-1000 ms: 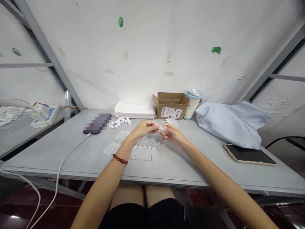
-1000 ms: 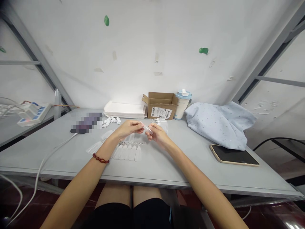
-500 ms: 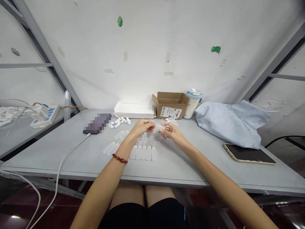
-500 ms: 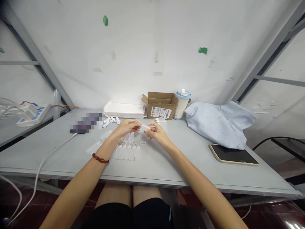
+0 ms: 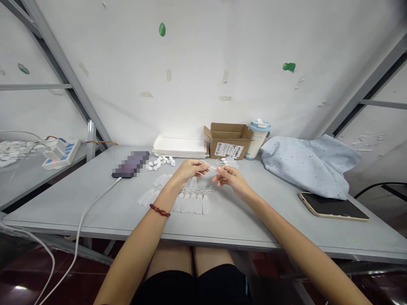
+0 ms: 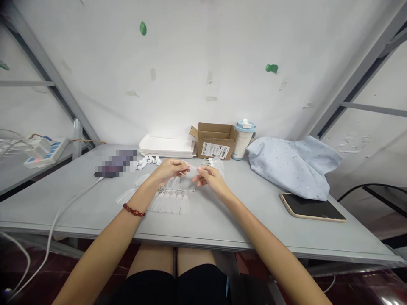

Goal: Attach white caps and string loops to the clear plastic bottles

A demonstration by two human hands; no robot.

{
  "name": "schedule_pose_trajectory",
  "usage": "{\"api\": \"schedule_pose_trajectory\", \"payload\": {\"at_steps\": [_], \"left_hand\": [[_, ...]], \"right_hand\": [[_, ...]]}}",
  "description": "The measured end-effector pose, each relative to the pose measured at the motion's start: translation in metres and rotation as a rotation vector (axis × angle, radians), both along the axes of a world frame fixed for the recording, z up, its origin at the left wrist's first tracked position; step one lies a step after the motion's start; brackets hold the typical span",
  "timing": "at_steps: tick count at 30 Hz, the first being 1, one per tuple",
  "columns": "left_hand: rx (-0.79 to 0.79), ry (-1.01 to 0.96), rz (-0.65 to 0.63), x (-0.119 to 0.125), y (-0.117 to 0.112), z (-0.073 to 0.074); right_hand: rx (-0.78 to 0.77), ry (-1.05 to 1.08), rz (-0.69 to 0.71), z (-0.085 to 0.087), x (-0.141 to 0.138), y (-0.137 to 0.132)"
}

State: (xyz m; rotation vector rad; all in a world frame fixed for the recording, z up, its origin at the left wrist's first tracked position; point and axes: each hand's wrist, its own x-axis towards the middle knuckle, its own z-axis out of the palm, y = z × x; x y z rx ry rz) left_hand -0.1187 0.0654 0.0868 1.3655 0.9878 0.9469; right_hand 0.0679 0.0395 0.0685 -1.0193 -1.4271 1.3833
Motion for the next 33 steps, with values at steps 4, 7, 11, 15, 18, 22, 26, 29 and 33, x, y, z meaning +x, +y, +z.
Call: {"api": "schedule_pose_trajectory", "payload": {"at_steps": [4, 7, 11, 15, 18, 22, 26, 29, 33], "left_hand": [[0.029, 0.025, -0.002, -0.001, -0.001, 0.001], [0.044, 0.036, -0.001, -0.001, 0.000, 0.000], [0.046, 0.033, 0.017, -0.001, 0.001, -0.001], [0.018, 0.041, 0.040, 0.001, 0.001, -0.002], [-0.019, 0.052, 0.050, 0.004, 0.001, -0.003], [-0.008, 0.046, 0.019, 0.004, 0.002, -0.005], [0.010, 0.049, 0.008, 0.003, 0.002, -0.006], [0.041, 0.060, -0.016, 0.002, 0.001, -0.005], [0.074, 0.072, -0.056, 0.002, -0.003, 0.000]], "right_hand": [[-0.032, 0.006, 0.004, -0.001, 0.000, 0.000], [-0.048, -0.005, 0.007, 0.000, -0.002, -0.001], [-0.049, -0.035, 0.012, -0.001, -0.003, 0.000], [0.171, -0.188, -0.083, -0.006, -0.003, 0.001], [0.377, -0.321, -0.191, -0.009, -0.004, 0.002], [0.476, -0.371, -0.228, -0.010, -0.004, 0.000], [0.424, -0.392, -0.198, -0.005, -0.003, -0.002], [0.370, -0.352, -0.162, -0.003, -0.002, -0.002], [0.262, -0.268, -0.091, -0.002, 0.001, 0.000]]}}
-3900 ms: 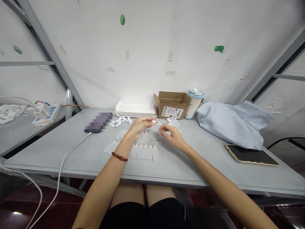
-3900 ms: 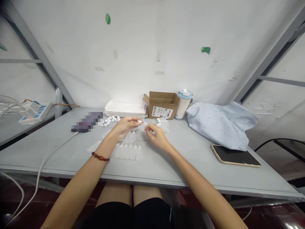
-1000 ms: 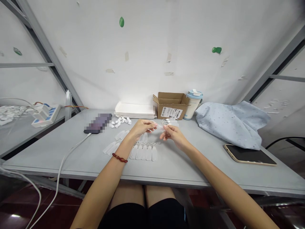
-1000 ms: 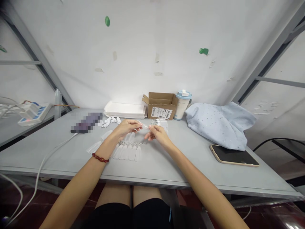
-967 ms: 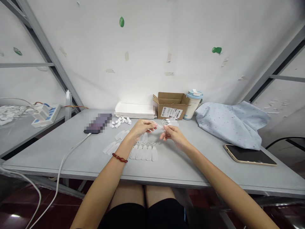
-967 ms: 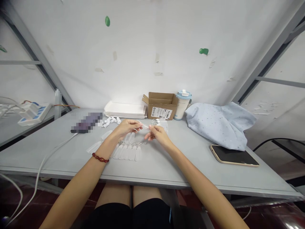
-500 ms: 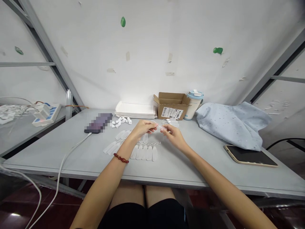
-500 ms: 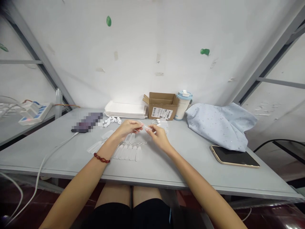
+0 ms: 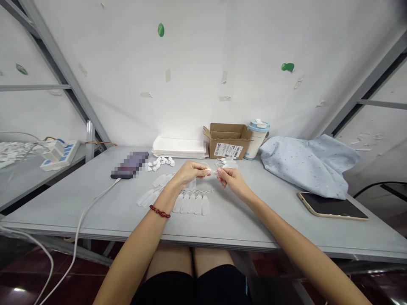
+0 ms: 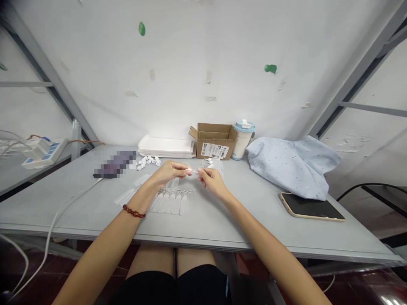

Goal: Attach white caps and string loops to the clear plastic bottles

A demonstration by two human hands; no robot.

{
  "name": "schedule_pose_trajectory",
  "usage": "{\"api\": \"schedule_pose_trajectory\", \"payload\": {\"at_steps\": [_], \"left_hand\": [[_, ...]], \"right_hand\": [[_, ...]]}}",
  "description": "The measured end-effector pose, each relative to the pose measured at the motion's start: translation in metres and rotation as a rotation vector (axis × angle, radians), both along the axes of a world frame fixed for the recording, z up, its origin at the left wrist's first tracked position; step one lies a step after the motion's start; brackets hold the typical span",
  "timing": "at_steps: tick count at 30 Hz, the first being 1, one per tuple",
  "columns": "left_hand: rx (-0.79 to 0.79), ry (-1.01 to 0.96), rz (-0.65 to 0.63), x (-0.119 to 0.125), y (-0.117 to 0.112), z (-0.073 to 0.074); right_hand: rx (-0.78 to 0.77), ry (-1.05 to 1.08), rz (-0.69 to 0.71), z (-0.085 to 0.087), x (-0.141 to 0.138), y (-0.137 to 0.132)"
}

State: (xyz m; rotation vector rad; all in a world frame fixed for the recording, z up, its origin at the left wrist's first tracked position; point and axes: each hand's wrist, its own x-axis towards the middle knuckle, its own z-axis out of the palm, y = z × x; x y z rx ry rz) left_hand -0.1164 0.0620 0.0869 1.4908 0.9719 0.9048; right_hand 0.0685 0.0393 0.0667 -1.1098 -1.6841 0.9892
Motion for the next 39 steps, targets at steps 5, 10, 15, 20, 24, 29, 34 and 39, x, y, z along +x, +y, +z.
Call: {"api": "schedule_pose_trajectory", "payload": {"at_steps": [5, 10, 15, 20, 24, 29, 34, 39], "left_hand": [[-0.009, 0.012, -0.016, 0.000, -0.001, 0.002], [-0.052, 0.008, 0.016, 0.000, 0.002, -0.001], [-0.035, 0.091, 0.057, 0.005, 0.001, -0.001], [0.000, 0.129, 0.077, 0.009, 0.000, 0.000], [0.041, 0.131, 0.080, 0.010, -0.001, 0.000], [0.160, 0.151, 0.031, 0.010, -0.002, 0.001], [0.269, 0.172, 0.021, 0.011, -0.002, 0.001], [0.313, 0.159, -0.005, 0.010, 0.000, -0.003]], "right_hand": [[-0.022, 0.038, -0.005, -0.003, 0.001, 0.004], [0.084, 0.013, -0.090, -0.005, -0.002, 0.002], [0.151, 0.011, -0.152, -0.004, -0.004, -0.002], [0.183, -0.020, -0.182, -0.006, -0.003, 0.000], [0.271, -0.076, -0.195, -0.006, -0.003, 0.000], [0.283, -0.109, -0.181, -0.004, -0.003, -0.002], [0.183, -0.077, -0.153, -0.002, 0.000, 0.000], [0.074, 0.044, -0.084, -0.002, 0.001, 0.002]]}}
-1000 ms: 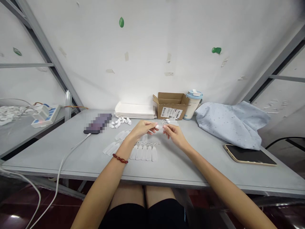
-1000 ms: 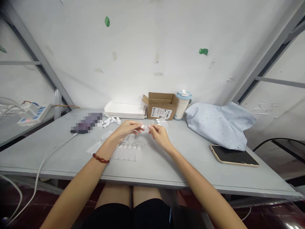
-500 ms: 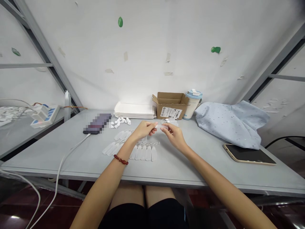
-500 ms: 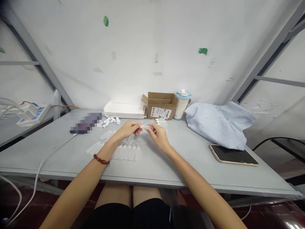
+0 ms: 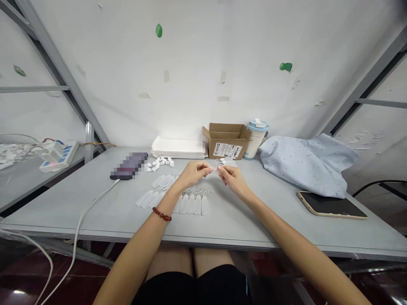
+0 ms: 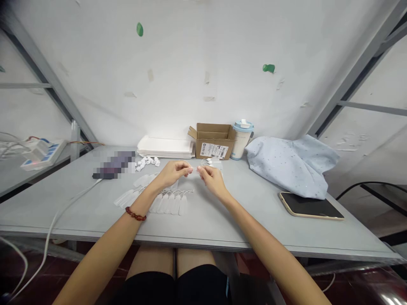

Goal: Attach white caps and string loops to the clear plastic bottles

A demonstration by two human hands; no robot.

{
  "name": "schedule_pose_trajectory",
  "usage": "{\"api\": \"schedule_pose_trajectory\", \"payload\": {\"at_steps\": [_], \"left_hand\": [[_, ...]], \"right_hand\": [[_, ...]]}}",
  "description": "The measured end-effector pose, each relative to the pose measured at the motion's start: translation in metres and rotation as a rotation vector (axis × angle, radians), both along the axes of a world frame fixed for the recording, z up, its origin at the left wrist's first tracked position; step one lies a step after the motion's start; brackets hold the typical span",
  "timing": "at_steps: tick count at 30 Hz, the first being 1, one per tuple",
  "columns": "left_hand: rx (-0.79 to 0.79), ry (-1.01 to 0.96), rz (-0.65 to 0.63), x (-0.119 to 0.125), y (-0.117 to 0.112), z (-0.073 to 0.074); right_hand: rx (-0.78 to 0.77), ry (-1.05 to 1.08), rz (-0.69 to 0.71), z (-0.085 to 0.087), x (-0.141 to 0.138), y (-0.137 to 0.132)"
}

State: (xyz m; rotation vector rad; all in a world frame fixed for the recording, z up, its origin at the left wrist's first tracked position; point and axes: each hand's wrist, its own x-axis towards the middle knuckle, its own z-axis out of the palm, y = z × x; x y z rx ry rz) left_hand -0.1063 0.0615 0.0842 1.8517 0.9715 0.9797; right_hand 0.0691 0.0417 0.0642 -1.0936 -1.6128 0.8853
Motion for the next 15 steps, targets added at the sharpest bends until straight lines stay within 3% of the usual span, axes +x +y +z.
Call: {"api": "schedule_pose_trajectory", "payload": {"at_steps": [6, 11, 15], "left_hand": [[0.010, -0.017, -0.007, -0.0008, 0.0036, -0.0032], [-0.106, 0.005, -0.033, -0.0014, 0.0037, -0.0032], [-0.235, -0.008, 0.010, -0.0012, 0.0020, 0.0002]], "right_hand": [[-0.080, 0.089, 0.039, -0.0014, -0.0007, 0.0013], [-0.053, 0.066, 0.015, -0.0020, -0.0016, 0.0009], [0.147, -0.123, -0.078, -0.0051, -0.0023, 0.0009]]}}
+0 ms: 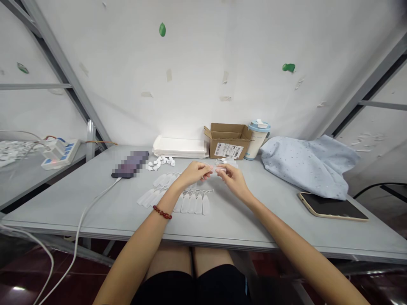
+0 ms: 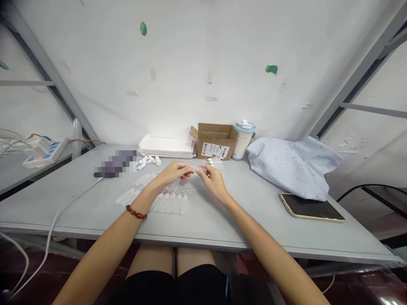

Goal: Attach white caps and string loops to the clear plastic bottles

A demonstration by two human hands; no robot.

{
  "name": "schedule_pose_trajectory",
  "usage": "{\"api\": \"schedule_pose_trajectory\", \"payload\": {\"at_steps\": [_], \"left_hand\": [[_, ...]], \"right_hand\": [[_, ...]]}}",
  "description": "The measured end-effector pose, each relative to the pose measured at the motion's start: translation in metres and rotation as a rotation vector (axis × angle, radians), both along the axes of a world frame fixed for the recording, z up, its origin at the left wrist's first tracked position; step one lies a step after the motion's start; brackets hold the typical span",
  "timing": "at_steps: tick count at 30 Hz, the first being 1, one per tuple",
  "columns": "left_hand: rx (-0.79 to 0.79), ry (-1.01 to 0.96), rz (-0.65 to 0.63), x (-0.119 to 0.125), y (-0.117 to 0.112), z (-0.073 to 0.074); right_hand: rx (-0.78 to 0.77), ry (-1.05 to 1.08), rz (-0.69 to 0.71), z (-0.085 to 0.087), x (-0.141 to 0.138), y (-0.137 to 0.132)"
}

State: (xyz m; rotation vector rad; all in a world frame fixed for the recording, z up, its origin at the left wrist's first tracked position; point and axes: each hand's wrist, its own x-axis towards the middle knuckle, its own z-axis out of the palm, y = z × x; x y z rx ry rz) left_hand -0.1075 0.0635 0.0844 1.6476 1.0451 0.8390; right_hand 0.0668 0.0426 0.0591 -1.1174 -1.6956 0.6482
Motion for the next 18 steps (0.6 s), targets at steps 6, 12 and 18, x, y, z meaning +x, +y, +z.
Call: {"api": "schedule_pose_trajectory", "payload": {"at_steps": [6, 12, 18], "left_hand": [[-0.150, -0.058, 0.063, 0.001, 0.000, 0.002], [-0.131, -0.057, 0.001, 0.000, 0.000, 0.000], [-0.036, -0.017, -0.084, -0.001, -0.003, 0.001]], "right_hand": [[0.369, -0.338, -0.018, -0.011, 0.000, 0.002], [0.304, -0.344, -0.006, -0.009, 0.000, -0.001], [0.096, -0.167, -0.024, -0.001, 0.000, -0.002]]}}
